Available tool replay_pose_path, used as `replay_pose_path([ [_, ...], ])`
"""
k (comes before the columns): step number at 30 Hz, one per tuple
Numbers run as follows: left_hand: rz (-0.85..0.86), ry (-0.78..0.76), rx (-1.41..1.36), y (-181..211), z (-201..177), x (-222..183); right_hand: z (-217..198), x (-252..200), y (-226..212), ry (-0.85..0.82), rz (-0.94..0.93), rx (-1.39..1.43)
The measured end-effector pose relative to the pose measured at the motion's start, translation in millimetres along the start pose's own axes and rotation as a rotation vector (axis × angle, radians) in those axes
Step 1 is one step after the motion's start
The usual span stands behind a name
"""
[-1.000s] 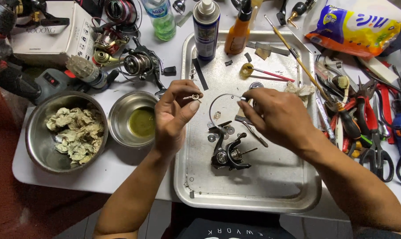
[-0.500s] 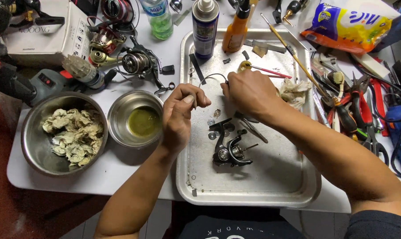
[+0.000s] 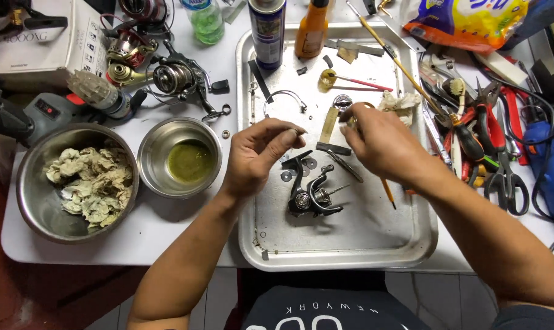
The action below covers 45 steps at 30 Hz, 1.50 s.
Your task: Disassembling and reassembling a fishing reel for maintenance or repair using a screwdriver and manual manipulation of small parts.
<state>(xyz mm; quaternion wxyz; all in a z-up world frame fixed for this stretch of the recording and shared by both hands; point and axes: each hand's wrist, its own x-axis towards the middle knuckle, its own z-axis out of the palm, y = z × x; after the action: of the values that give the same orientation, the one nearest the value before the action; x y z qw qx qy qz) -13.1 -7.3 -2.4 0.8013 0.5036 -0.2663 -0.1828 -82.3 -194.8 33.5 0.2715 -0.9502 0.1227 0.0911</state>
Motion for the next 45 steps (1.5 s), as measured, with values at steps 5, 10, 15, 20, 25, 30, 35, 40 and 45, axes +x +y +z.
replay_pose_path([
  [5, -0.037, -0.047, -0.012, -3, 4, -3, 20, -18, 22, 0.019, -0.028, -0.115],
  [10, -0.08, -0.082, -0.02, -10, 3, -6, 27, -28, 28, 0.02, 0.028, -0.254],
  [15, -0.131, -0.074, -0.099, -12, 6, -7, 17, -32, 13, 0.439, -0.371, -0.082],
  [20, -0.151, -0.093, -0.061, -16, 4, -8, 1, -29, -25, 0.391, -0.629, 0.324],
  [25, -0.122, -0.098, 0.03, -15, -1, -6, 10, -17, -25, 0.38, -0.645, 0.468],
  [30, -0.089, -0.172, 0.093, -18, -2, -6, 14, -12, -16, 0.317, -0.578, 0.714],
  [35, -0.14, -0.186, 0.014, -20, -3, -6, 14, -10, -13, 0.296, -0.598, 0.773],
  [40, -0.175, -0.187, -0.061, -24, -2, -7, 15, -11, -10, 0.295, -0.592, 0.791],
  [45, -0.184, -0.19, -0.1, -19, -2, -5, 12, -11, -12, 0.3, -0.594, 0.778],
])
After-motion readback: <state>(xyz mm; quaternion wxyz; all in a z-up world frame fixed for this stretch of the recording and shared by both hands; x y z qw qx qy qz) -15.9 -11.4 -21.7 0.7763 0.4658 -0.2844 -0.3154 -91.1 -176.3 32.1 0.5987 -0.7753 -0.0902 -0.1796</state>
